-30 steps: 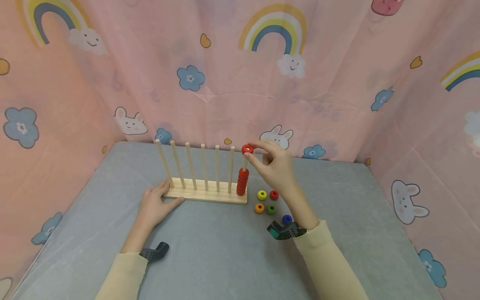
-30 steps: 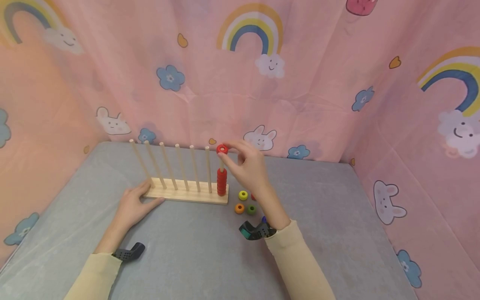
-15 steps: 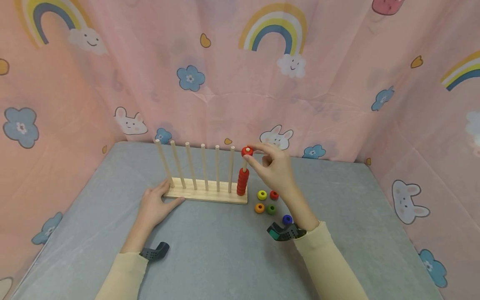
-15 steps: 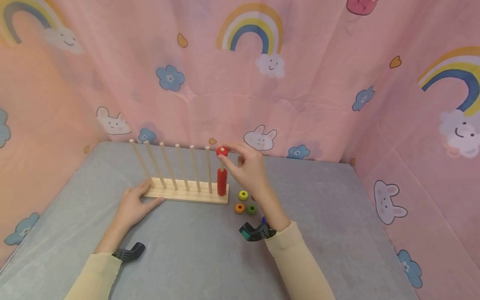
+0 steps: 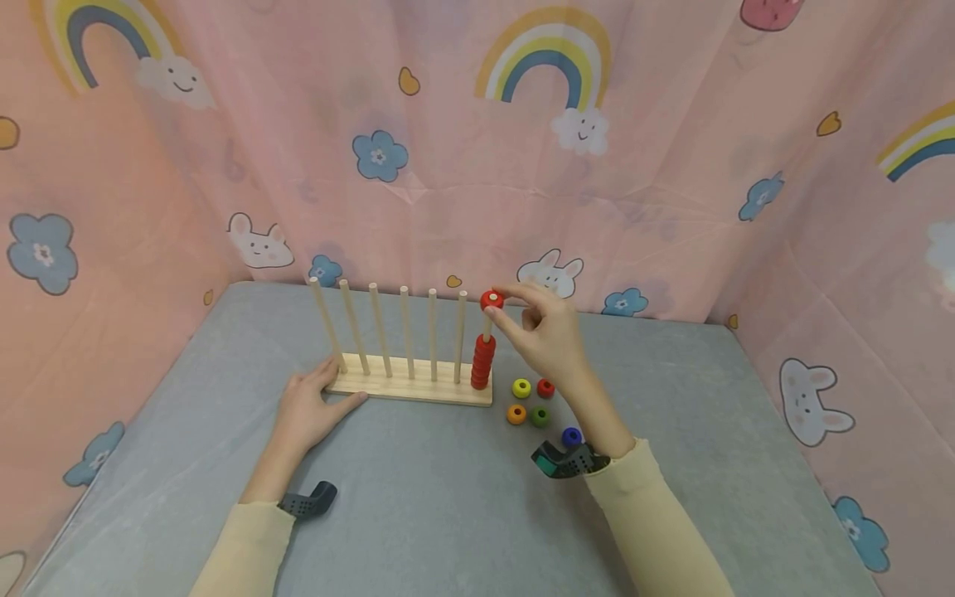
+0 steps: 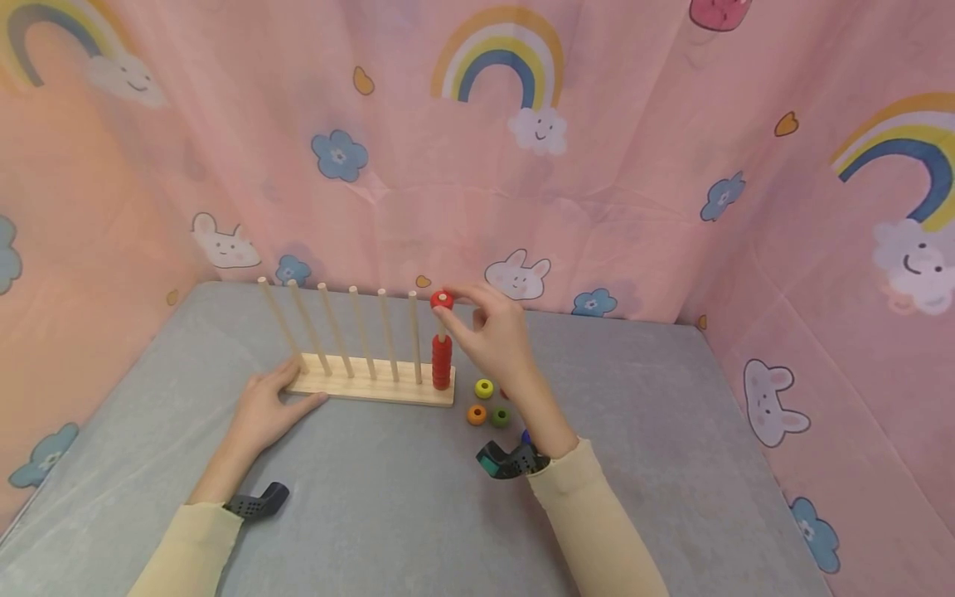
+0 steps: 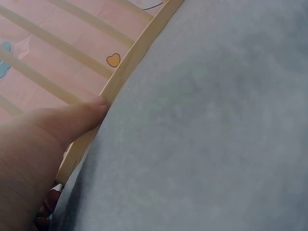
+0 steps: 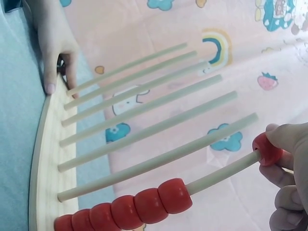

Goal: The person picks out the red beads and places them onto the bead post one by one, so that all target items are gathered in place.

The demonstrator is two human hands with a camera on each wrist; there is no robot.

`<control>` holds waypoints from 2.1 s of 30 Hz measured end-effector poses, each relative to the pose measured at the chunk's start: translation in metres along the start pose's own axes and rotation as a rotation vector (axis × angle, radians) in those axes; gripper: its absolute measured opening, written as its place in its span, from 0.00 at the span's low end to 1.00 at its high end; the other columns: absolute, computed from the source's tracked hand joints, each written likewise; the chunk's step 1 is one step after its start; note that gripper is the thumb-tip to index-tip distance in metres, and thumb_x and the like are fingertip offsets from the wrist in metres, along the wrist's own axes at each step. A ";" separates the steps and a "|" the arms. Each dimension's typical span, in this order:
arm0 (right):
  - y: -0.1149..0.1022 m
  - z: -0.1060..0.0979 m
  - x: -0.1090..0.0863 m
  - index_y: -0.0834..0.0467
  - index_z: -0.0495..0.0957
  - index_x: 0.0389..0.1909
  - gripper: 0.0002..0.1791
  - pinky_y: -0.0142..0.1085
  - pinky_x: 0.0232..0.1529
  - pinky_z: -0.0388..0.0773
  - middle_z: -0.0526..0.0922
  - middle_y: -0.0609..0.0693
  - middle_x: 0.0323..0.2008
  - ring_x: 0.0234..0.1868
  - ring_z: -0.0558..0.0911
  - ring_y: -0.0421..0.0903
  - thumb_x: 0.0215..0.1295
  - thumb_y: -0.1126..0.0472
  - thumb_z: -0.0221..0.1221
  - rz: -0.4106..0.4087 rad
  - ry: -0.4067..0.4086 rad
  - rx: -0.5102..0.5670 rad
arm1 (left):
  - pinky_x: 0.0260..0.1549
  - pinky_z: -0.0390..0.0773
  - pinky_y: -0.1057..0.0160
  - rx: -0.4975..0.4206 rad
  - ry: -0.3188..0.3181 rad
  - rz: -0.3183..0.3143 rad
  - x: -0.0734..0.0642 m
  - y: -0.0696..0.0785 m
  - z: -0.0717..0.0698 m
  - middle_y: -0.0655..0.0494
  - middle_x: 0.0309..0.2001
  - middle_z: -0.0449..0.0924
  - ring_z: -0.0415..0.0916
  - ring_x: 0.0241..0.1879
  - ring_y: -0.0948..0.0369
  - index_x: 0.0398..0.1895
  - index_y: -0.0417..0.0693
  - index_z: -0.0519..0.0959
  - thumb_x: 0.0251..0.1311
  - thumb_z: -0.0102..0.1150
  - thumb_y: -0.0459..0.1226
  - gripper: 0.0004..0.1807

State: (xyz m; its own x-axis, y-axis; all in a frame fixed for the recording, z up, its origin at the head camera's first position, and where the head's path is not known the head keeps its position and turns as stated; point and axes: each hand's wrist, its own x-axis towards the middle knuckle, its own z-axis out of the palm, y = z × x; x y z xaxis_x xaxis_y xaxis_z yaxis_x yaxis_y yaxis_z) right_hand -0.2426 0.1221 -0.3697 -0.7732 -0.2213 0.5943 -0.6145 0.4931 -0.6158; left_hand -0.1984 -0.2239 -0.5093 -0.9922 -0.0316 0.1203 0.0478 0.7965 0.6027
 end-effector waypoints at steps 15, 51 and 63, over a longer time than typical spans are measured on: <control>0.003 0.000 -0.002 0.60 0.89 0.54 0.16 0.31 0.18 0.57 0.90 0.55 0.46 0.14 0.59 0.38 0.67 0.63 0.73 -0.008 -0.010 0.039 | 0.54 0.71 0.41 -0.004 0.009 0.013 0.001 -0.001 0.001 0.40 0.79 0.65 0.71 0.54 0.39 0.79 0.38 0.67 0.65 0.72 0.56 0.47; 0.047 -0.022 -0.048 0.59 0.88 0.54 0.14 0.30 0.16 0.58 0.89 0.55 0.49 0.13 0.58 0.36 0.69 0.63 0.71 0.188 0.006 0.008 | 0.58 0.70 0.39 -0.004 0.008 0.019 0.000 0.000 0.001 0.38 0.79 0.64 0.70 0.61 0.36 0.79 0.36 0.66 0.65 0.72 0.54 0.48; 0.071 -0.035 -0.073 0.58 0.88 0.54 0.14 0.29 0.14 0.57 0.89 0.57 0.51 0.11 0.57 0.33 0.71 0.61 0.70 0.289 0.048 0.008 | 0.57 0.70 0.40 0.000 0.012 0.023 -0.001 0.001 0.000 0.38 0.78 0.64 0.70 0.59 0.36 0.79 0.36 0.66 0.65 0.72 0.54 0.48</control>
State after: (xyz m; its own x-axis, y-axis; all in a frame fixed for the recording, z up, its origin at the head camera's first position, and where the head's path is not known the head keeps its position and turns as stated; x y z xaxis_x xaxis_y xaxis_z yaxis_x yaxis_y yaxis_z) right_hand -0.2241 0.2034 -0.4390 -0.9081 -0.0328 0.4174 -0.3715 0.5229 -0.7672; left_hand -0.1974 -0.2230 -0.5089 -0.9895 -0.0206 0.1432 0.0702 0.7969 0.6000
